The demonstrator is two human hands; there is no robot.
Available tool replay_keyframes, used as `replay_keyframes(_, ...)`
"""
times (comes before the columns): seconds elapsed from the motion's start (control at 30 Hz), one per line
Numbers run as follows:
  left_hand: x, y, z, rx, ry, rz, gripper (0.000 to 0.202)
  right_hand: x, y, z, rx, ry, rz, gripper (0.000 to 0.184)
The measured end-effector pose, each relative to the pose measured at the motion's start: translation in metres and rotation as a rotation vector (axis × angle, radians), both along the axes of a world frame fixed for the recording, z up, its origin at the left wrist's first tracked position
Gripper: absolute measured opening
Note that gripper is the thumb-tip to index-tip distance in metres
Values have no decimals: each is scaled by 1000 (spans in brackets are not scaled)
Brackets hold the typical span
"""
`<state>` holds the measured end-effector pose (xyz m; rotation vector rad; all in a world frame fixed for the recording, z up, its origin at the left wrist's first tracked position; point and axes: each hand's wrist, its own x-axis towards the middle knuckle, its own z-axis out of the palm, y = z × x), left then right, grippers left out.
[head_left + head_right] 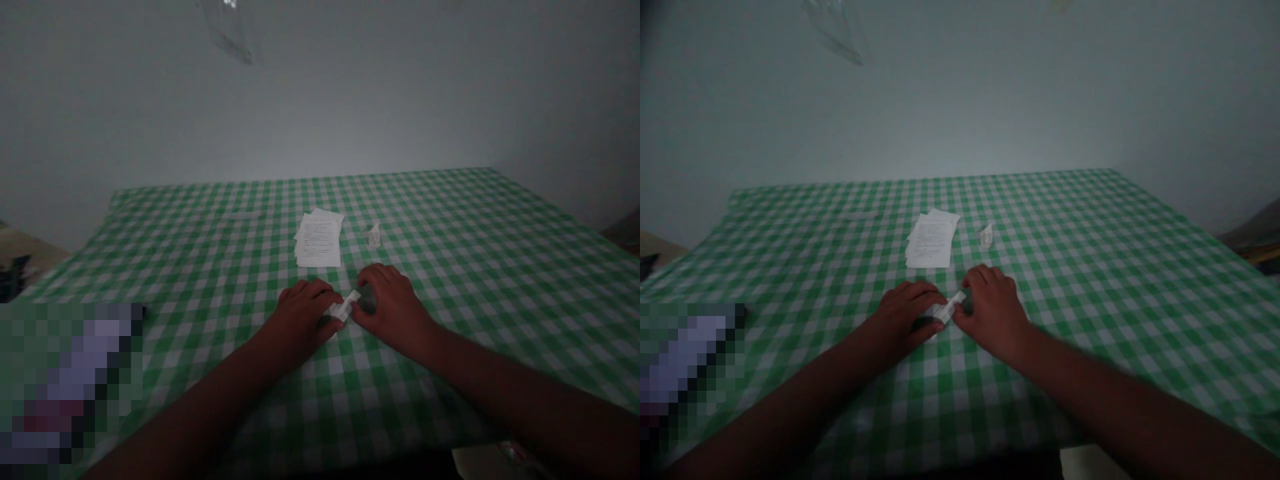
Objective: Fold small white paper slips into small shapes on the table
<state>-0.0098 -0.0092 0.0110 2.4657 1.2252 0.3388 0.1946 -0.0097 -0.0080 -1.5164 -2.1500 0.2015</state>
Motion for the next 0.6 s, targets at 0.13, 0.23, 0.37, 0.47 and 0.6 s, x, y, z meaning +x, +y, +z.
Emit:
replay_keyframes(0.13, 1, 0, 1, -10, 0, 3, 32, 6, 7, 0, -15, 8, -42, 18)
replay_keyframes(0.23, 1, 1, 2, -12, 7, 1, 31, 6, 9, 0, -21, 19, -53, 15)
replay_keyframes(0.37, -1, 1, 4, -30, 11, -75, 29, 9, 16, -2, -12, 36, -66, 15)
replay_keyframes(0.47, -4, 1, 1, -24, -2, -154, 29, 17, 22, -1, -27, 75, -5, 14)
replay_keyframes(0.6, -5, 0, -7, 31, -39, -159, 30, 26, 23, 7, -77, 132, 177, 7)
